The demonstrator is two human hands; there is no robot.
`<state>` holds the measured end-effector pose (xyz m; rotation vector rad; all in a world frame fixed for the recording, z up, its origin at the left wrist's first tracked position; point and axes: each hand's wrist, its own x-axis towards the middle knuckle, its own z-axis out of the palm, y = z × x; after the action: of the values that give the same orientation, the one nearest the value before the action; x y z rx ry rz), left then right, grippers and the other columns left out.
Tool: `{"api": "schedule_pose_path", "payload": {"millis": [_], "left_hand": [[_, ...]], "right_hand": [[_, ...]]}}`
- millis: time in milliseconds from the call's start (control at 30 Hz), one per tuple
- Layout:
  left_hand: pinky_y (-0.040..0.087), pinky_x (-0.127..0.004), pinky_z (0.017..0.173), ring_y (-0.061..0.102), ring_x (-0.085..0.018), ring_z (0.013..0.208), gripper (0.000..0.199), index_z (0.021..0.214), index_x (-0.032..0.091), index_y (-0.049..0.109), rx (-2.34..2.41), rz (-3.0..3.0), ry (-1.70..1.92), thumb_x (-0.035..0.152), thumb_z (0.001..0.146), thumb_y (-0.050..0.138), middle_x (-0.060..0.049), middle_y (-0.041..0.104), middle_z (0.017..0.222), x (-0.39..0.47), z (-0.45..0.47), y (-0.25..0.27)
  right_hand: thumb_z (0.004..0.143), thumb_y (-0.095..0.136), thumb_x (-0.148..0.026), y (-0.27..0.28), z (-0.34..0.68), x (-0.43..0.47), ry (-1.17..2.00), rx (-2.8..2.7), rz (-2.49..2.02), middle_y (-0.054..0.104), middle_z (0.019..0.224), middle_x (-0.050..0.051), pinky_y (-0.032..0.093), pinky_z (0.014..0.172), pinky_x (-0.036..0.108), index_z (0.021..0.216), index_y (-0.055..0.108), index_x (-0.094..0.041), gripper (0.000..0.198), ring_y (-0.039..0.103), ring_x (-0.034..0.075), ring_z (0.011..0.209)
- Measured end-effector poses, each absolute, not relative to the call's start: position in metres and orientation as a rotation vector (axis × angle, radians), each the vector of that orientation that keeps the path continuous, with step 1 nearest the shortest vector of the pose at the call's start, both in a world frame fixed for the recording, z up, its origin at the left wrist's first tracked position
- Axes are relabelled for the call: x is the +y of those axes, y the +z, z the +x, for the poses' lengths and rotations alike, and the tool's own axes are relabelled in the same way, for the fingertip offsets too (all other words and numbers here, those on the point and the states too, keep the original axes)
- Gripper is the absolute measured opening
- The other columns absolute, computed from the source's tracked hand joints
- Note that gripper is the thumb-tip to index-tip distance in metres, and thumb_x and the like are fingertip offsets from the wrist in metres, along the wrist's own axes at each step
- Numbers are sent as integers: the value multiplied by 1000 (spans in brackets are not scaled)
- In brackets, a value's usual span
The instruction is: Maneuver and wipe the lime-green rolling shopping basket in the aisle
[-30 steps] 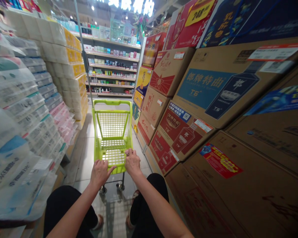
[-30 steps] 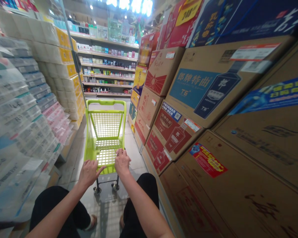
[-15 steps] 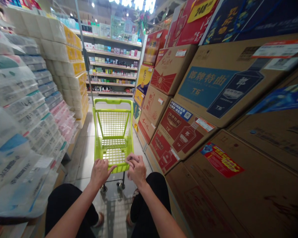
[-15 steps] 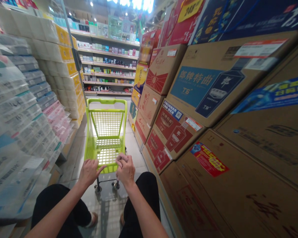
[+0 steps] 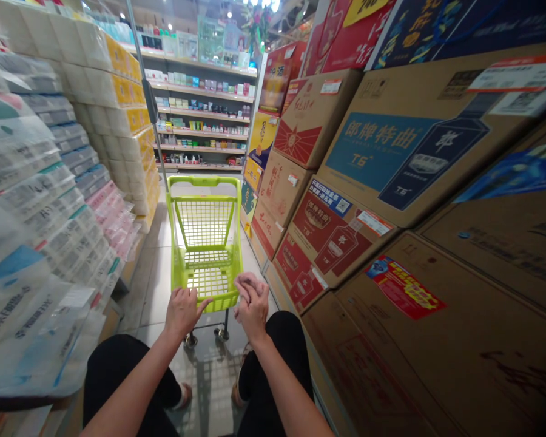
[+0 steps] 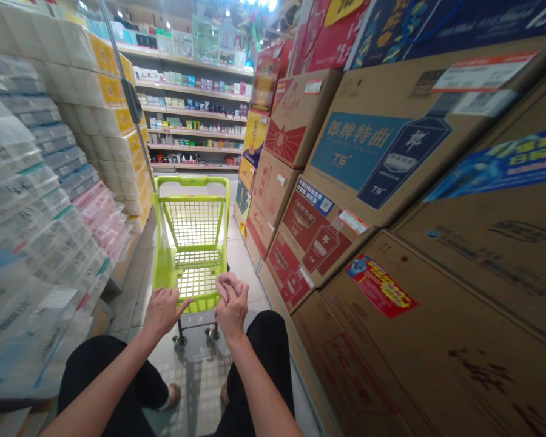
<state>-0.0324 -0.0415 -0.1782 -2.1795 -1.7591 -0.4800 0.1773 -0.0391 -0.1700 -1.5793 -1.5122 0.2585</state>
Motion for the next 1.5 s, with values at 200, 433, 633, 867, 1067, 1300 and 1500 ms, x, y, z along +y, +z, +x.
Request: {"api": "schedule_pose_path", "payload": {"millis": [200,433,633,867,1067,1300,1500], "left_hand": [[37,-41,91,55,-24,76,41,77,20,57,-1769,-2176,-525,52,93,37,-8,59,72,-39,-33,-178],[37,-41,91,56,-24,76,42,77,19,57,-1757,-2168,-440,52,93,37,-8,59,72,-37,-37,-176],[38,-42,91,56,-25,76,41,78,20,57,-1774,-2176,-479,52,93,37,-8,59,73,-35,-39,-179],[37,-42,91,55,-25,77,42,78,20,57,-1801,-2194,-505,53,92,37,-9,58,72,-33,-38,-179],[36,-42,93,54,-25,76,42,76,19,57,-1824,-2194,-566,53,92,37,-8,58,73,-33,-32,-177],[37,-42,91,55,-25,77,45,77,20,58,-1815,-2214,-560,56,92,35,-8,58,72,-29,-43,-178],[37,-41,90,55,-25,79,46,80,17,59,-1836,-2177,-389,54,93,34,-10,60,76,-20,-44,-174]], "right_hand": [[85,46,-11,-173,166,-28,323,-1682,-1544,48,112,6,47,90,26,102,73,-27,35,55,16,103],[88,45,-11,-144,186,33,176,-1793,-1626,47,114,7,43,93,27,118,67,-25,40,52,17,104],[86,49,-14,-145,187,19,178,-2090,-1615,52,105,3,43,79,22,96,74,-25,29,54,14,89],[88,46,-18,-120,193,34,275,-1991,-1653,53,106,1,43,72,20,98,74,-29,31,55,11,82],[84,53,-11,-133,182,48,106,-2111,-1719,53,111,7,43,80,24,117,67,-28,39,52,17,93],[89,50,-20,-137,180,-4,267,-2149,-1676,52,99,3,43,72,22,91,74,-26,25,54,13,77],[90,47,-18,-126,183,20,265,-1902,-1818,49,106,6,46,77,23,113,69,-27,33,57,15,89]]}}
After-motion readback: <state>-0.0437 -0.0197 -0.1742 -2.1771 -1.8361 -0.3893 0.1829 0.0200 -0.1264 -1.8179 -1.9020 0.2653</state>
